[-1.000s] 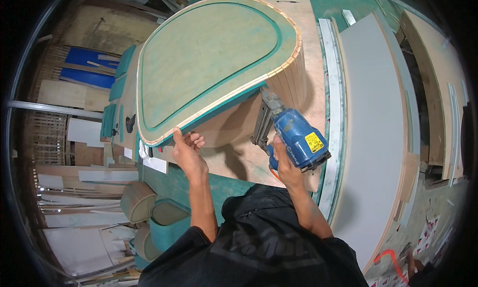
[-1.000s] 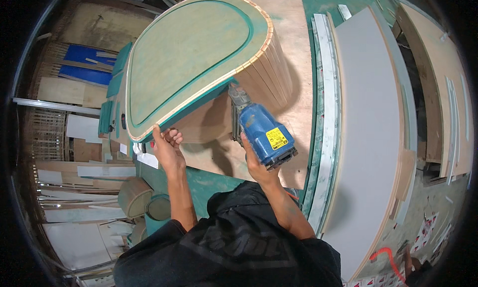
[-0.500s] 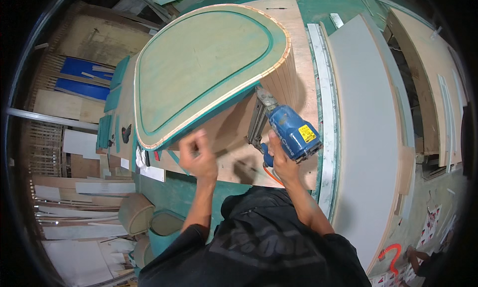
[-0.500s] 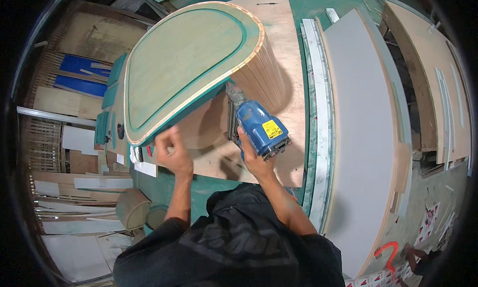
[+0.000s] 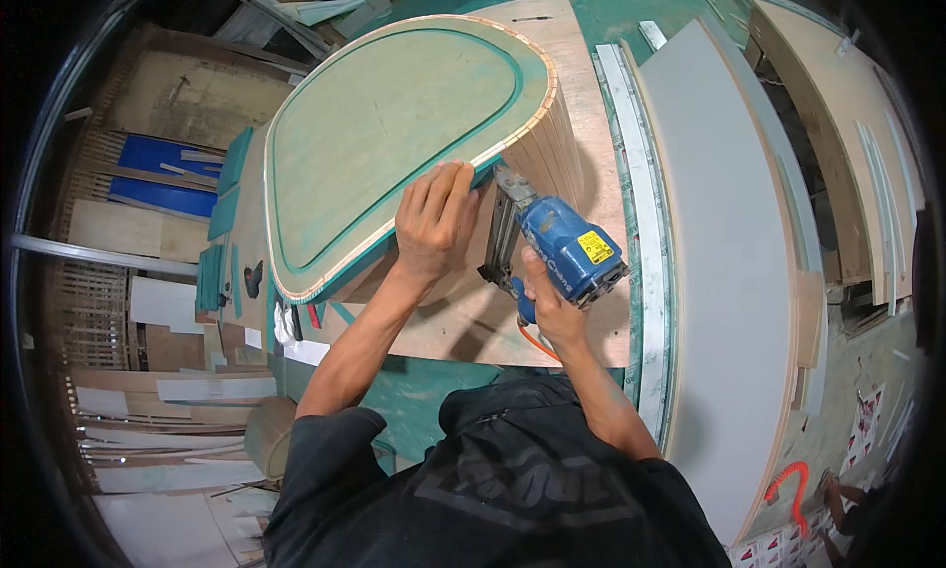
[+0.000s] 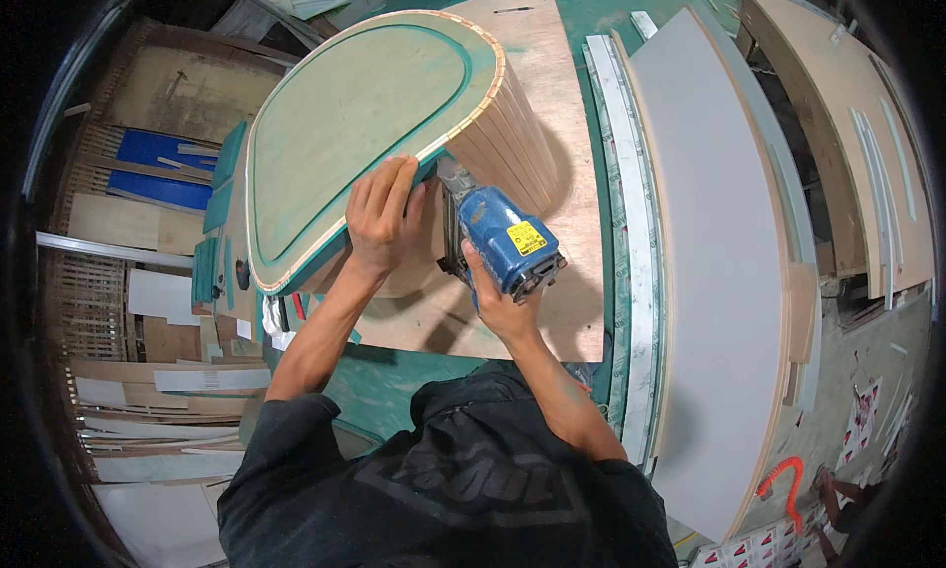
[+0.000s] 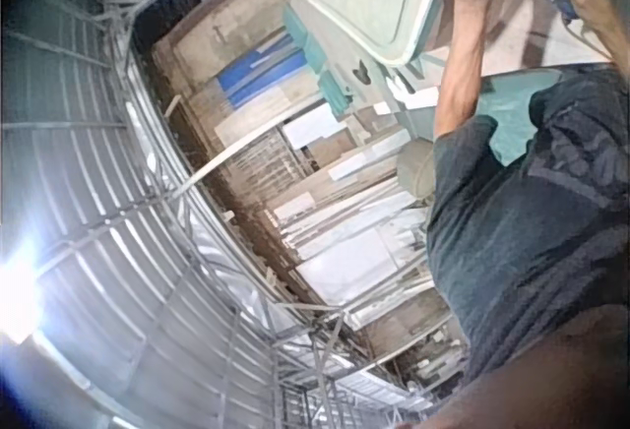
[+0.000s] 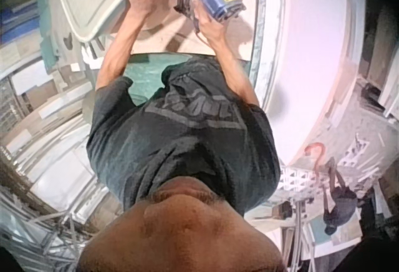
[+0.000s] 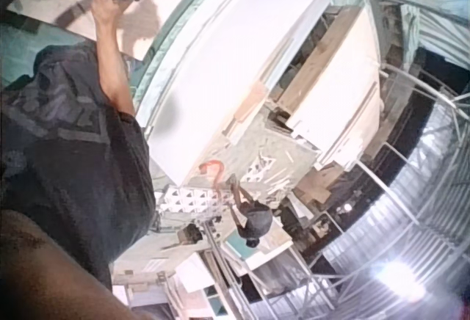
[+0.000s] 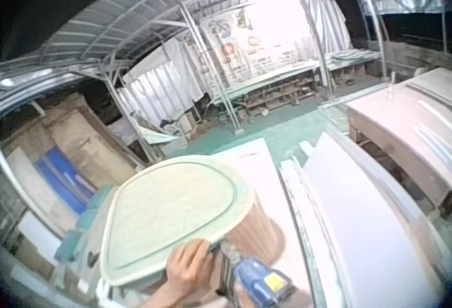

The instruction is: The person wipes a length of green flexible trim with a cloth, positions it onto the side of a wooden furniture component, and secures it using a pneumatic nail gun.

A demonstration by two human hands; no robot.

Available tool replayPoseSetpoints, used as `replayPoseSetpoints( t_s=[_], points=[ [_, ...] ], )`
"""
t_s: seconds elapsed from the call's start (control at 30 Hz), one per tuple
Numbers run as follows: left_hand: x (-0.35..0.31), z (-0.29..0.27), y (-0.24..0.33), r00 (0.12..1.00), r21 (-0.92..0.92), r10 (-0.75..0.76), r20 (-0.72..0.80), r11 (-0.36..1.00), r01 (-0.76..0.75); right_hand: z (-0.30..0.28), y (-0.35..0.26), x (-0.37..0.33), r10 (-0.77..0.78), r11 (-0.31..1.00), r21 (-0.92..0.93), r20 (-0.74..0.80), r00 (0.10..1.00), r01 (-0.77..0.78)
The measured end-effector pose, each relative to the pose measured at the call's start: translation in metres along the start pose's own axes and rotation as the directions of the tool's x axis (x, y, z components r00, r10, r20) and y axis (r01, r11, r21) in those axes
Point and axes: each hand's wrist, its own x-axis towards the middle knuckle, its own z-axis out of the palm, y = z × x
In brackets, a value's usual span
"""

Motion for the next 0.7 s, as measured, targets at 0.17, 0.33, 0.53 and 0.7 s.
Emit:
replayPoseSetpoints(
  t_s=[0.17, 0.33, 0.53, 0.7],
  points=[
    [-0.002, 0.002, -0.005, 0.999, 0.006, 0.037, 0.007, 0.999, -0.037, -0.004, -0.03, 0.008, 0.197, 0.91, 0.385, -0.07, 0.978, -0.155],
    [-0.001, -0.001, -0.006, 0.998, -0.002, 0.054, 0.011, 0.999, -0.054, -0.005, -0.041, 0.009, 0.266, 0.856, 0.477, -0.08, 0.961, -0.197],
    [0.001, 0.0, -0.007, 0.996, -0.007, 0.085, 0.001, 0.996, -0.085, -0.009, -0.046, 0.009, 0.226, 0.895, 0.409, -0.068, 0.972, -0.179],
    [0.001, 0.0, -0.007, 0.997, -0.009, 0.077, -0.012, 0.997, -0.077, -0.008, -0.034, 0.005, 0.117, 0.978, 0.183, -0.065, 0.991, -0.104]
  ],
)
